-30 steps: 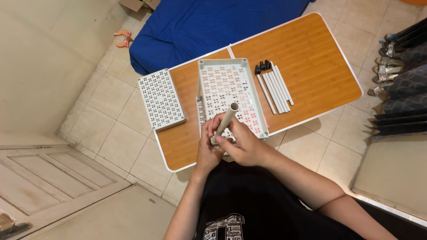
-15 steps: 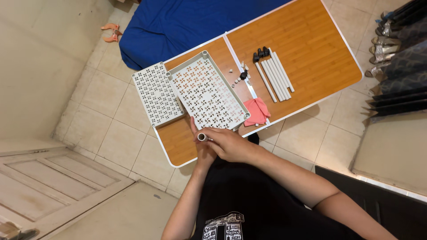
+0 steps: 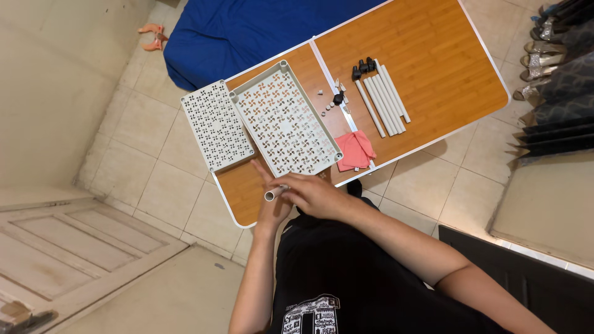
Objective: The person wipes a white perforated plastic shelf tray with a pink cloth, then inserts white plastic poles into the tray's corner holes and secures them with small white plastic fasteners. The person repeats this process for multiple poles, assembling the shelf frame on a wooden table.
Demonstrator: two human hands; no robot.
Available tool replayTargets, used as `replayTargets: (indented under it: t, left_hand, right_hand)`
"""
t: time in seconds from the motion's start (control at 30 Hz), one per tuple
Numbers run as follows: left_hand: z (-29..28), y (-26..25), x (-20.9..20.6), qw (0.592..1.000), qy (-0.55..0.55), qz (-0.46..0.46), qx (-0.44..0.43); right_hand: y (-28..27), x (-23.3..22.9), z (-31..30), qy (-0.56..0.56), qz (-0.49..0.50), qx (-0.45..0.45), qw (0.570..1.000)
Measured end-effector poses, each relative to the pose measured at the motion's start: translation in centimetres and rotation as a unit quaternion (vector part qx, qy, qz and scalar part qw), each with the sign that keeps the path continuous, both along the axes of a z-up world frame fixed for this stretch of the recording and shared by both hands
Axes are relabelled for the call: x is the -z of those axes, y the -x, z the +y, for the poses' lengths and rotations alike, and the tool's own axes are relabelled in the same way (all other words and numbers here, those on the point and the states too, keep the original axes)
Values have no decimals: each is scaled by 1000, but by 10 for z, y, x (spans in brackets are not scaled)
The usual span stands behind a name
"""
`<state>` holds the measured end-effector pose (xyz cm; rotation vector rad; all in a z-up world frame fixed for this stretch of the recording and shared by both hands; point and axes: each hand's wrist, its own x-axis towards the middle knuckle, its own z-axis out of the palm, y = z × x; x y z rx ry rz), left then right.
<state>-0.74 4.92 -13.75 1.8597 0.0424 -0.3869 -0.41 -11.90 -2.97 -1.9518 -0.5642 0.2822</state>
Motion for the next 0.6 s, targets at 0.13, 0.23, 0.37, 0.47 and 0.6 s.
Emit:
replayTargets:
  t: [0.13,0.23,0.37,0.47,0.6]
  left_hand:
    - [6,2,-37,964,-199,48,170]
    - [-5,6,-66,914,-278,204,215]
    - [-52,3,-84,947,-157,123,253]
    - [-91,-3,-75,971,-77,38,224]
    - [-147,-22,-28,981,15,6,192]
  right_hand:
    - [-6,3,-26,4,46,10,999]
    - [-15,9,-48,-7,6,25,1000]
    - [-28,19,-84,2,51,82,995]
    - [-36,33,-117,67,75,150,984]
    - [-51,81,-164,126,74,228,963]
